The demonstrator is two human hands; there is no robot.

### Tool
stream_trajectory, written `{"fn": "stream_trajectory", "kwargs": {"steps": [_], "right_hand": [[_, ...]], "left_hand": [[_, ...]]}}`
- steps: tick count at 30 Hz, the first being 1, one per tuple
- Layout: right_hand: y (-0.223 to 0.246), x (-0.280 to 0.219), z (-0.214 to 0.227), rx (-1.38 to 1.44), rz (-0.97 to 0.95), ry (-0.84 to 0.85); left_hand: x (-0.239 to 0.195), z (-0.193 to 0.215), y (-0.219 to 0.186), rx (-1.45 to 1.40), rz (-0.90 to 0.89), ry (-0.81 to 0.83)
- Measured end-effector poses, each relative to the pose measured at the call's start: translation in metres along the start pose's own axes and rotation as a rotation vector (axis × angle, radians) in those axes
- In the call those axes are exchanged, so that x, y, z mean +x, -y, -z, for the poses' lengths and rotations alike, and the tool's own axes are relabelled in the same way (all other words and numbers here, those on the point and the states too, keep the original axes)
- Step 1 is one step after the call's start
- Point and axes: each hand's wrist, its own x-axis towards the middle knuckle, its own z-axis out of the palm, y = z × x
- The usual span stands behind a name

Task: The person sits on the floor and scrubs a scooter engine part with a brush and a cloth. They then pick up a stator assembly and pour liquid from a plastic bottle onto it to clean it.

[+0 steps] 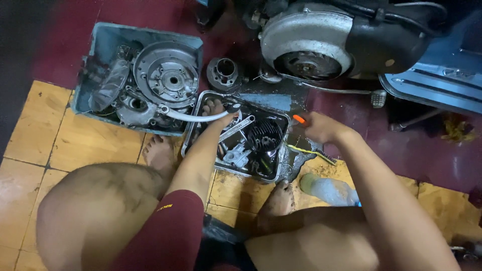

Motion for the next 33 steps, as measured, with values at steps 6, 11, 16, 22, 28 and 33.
{"fn": "stream_trajectory", "kwargs": {"steps": [6,11,16,22,28,33], "right_hand": [[0.013,-0.009,-0.003,0.036,-0.001,-0.008],[-0.001,-0.004,-0.007,0.015,0.018,-0.005],[0.001,-0.005,-0.001,0.008,0.034,-0.015],[-0.009,0.006,-0.006,0.035,0.03,-0.025],[-0.011,0.005,-0.008,-0.013,-0.004,-0.024],[-0.016,0.013,-0.01,0.012,-0.001,-0.046]], "left_hand": [[0.049,-0.035,0.035,0.057,-0.056,-0.138],[0.079,-0.056,0.06,0.107,-0.106,-0.258],[0.101,-0.067,0.083,0.156,-0.157,-0.382],[0.063,-0.062,0.073,0.426,-0.263,-0.493],[0.039,-0.058,0.077,0.492,-0.268,-0.349],[0.043,-0.08,0.082,0.532,-0.367,-0.34]]}}
